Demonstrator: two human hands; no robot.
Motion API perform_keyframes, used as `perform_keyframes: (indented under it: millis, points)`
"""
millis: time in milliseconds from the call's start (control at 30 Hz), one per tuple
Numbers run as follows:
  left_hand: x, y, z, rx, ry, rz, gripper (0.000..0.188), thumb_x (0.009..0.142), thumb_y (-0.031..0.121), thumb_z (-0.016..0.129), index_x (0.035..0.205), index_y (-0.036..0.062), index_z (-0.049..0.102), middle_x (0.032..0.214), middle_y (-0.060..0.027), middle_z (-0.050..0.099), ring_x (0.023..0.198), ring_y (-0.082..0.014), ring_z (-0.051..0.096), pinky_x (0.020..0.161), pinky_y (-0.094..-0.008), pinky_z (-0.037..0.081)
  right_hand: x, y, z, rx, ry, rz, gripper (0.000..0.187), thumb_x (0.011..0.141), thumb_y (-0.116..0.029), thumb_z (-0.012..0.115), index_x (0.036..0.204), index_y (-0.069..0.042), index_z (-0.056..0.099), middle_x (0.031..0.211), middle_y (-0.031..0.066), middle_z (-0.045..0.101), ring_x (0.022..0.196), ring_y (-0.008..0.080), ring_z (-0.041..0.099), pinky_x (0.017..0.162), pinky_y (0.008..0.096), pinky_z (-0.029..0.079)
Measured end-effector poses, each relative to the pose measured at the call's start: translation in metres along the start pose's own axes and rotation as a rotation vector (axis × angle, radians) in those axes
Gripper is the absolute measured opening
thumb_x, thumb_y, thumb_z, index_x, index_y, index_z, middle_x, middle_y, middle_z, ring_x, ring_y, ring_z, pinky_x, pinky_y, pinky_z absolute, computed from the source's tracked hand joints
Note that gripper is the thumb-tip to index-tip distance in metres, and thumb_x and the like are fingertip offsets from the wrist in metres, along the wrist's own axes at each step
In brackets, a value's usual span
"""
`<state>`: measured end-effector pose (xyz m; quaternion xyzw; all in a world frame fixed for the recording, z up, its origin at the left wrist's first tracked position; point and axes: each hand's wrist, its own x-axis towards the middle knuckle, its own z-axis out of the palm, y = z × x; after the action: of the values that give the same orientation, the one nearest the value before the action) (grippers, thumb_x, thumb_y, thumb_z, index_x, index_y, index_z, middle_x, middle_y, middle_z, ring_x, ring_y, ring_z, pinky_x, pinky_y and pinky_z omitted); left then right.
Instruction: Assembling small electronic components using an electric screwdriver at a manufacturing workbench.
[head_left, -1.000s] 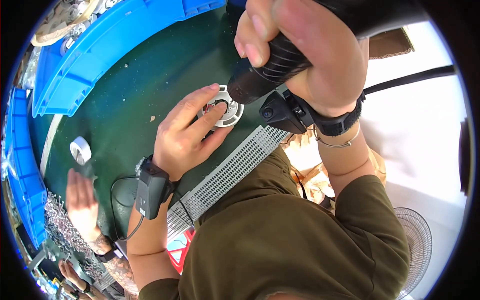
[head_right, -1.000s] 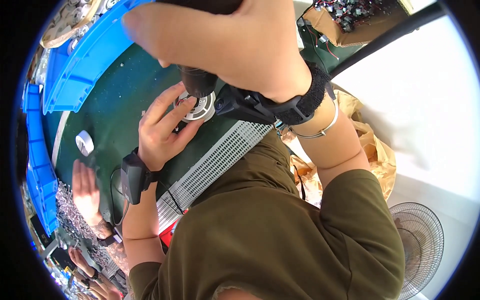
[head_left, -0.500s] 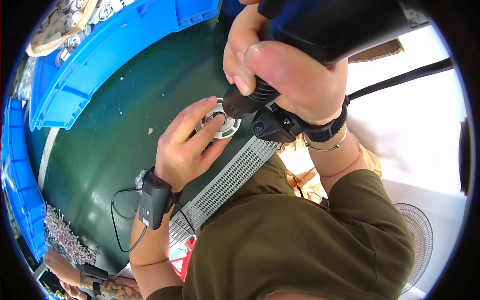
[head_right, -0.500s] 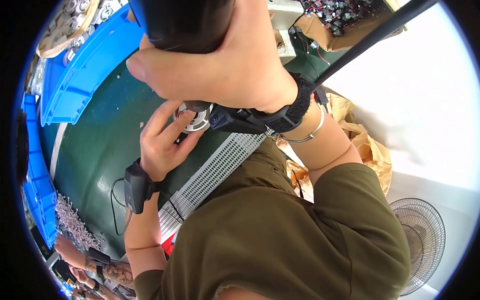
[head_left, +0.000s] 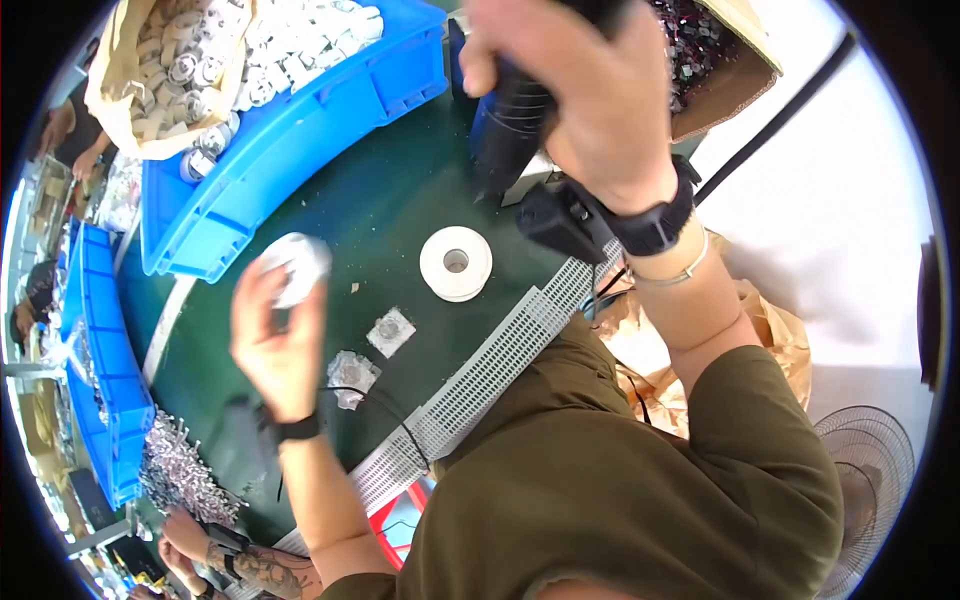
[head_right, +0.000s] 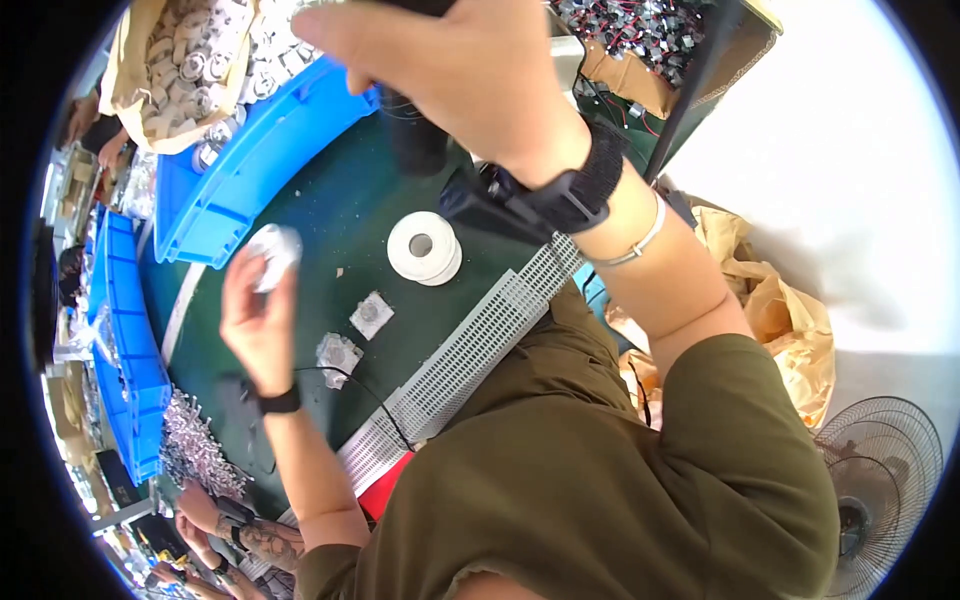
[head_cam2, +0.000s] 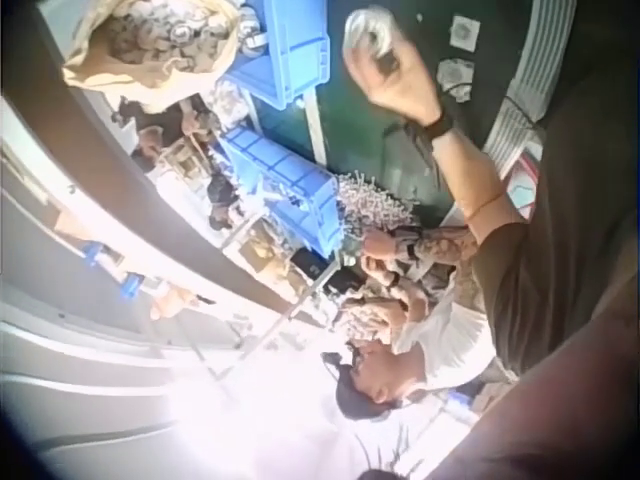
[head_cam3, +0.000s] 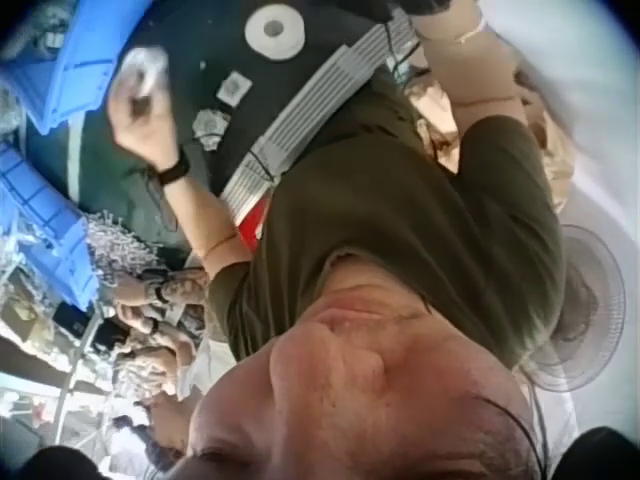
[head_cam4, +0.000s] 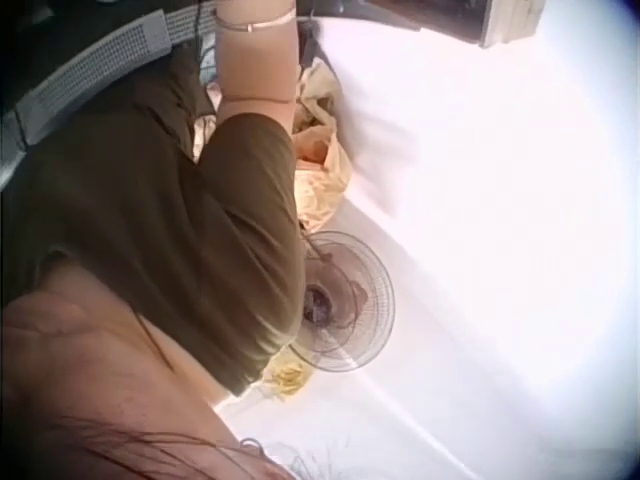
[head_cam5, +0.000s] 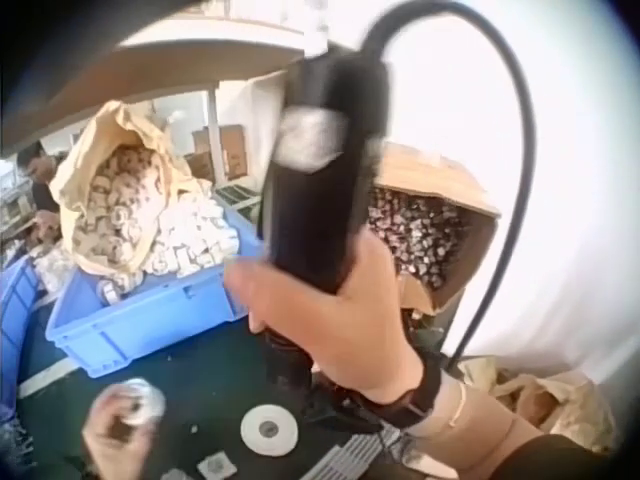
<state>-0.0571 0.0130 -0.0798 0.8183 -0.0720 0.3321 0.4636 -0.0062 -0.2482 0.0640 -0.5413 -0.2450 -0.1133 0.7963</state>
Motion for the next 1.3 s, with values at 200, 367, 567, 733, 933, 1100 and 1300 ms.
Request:
perform_keyframes:
  millis: [200,367,567,733,933,1100,1300]
  points:
    - [-0.027,-0.092,-0.213,1.116,-0.126,-0.523,0.047,0.083,0.035,0.064,0.113,0.0,0.058,0.111,-0.0217,0.061,0.1,-0.0365,0.059,0.085,-0.0414,0.047,0.006,0.063,-0.037,-0.53,0.053,-0.312,0.053,0.069,-0.026,0.08,0.109,0.0,0.056,0.094,0.0096,0.061,0.084,0.0154,0.055,0.078,0.0308,0.046]
    - [-0.036,-0.149,-0.261,1.423,0.246,-0.12,0.056,0.083,0.036,0.066,0.118,-0.0054,0.053,0.114,-0.0248,0.059,0.099,-0.0401,0.058,0.088,-0.0423,0.047,-0.018,0.081,-0.03,-0.568,0.126,-0.366,0.069,0.078,-0.019,0.071,0.132,0.002,0.035,0.127,0.0211,0.046,0.117,0.0308,0.049,0.095,0.0369,0.042]
    - [-0.02,0.108,-0.022,-0.013,-0.24,0.081,0.034,0.091,0.023,0.059,0.111,-0.0046,0.054,0.107,-0.0167,0.059,0.098,-0.0243,0.056,0.09,-0.04,0.045,-0.128,0.025,-0.068,-0.457,-0.448,-0.614,0.014,0.091,-0.011,0.054,0.101,-0.002,0.059,0.097,0.0157,0.063,0.091,0.029,0.061,0.081,0.0383,0.05]
    - [-0.024,0.211,0.114,-0.937,-0.714,-0.308,0.066,0.091,0.027,0.056,0.14,-0.0034,0.024,0.139,-0.0259,0.036,0.126,-0.04,0.041,0.1,-0.0451,0.04,-0.075,0.045,-0.21,-0.885,0.488,-0.231,0.016,0.085,-0.002,0.062,0.1,0.001,0.061,0.098,0.0104,0.064,0.087,0.0162,0.063,0.075,0.0269,0.051]
    - [0.059,0.226,0.349,-0.876,-0.53,-0.399,0.026,0.093,0.018,0.046,0.113,0.0044,0.054,0.109,-0.0075,0.057,0.112,-0.02,0.052,0.093,-0.032,0.042,-0.039,0.111,-0.289,-0.441,0.556,0.23,0.028,0.09,-0.007,0.058,0.116,0.0,0.054,0.107,0.0107,0.062,0.09,0.0143,0.06,0.078,0.0264,0.049]
    - [0.184,0.102,0.51,-0.245,0.115,-0.462,0.038,0.087,0.03,0.057,0.115,0.0042,0.056,0.112,-0.0157,0.061,0.097,-0.0307,0.061,0.079,-0.0395,0.051,0.036,0.132,-0.267,-0.294,0.981,-0.026,0.056,0.087,-0.011,0.062,0.135,0.001,0.034,0.117,0.0134,0.058,0.103,0.0186,0.056,0.087,0.0281,0.045]
    - [0.277,-0.01,0.536,-0.37,-0.168,-0.346,0.057,0.093,0.048,0.042,0.122,0.0,0.051,0.116,-0.0143,0.061,0.104,-0.0272,0.059,0.082,-0.037,0.05,0.072,0.116,-0.272,-0.213,1.218,-0.012,0.072,0.087,-0.028,0.06,0.142,-0.001,0.022,0.148,0.0217,0.023,0.137,0.0347,0.021,0.111,0.0365,0.016]
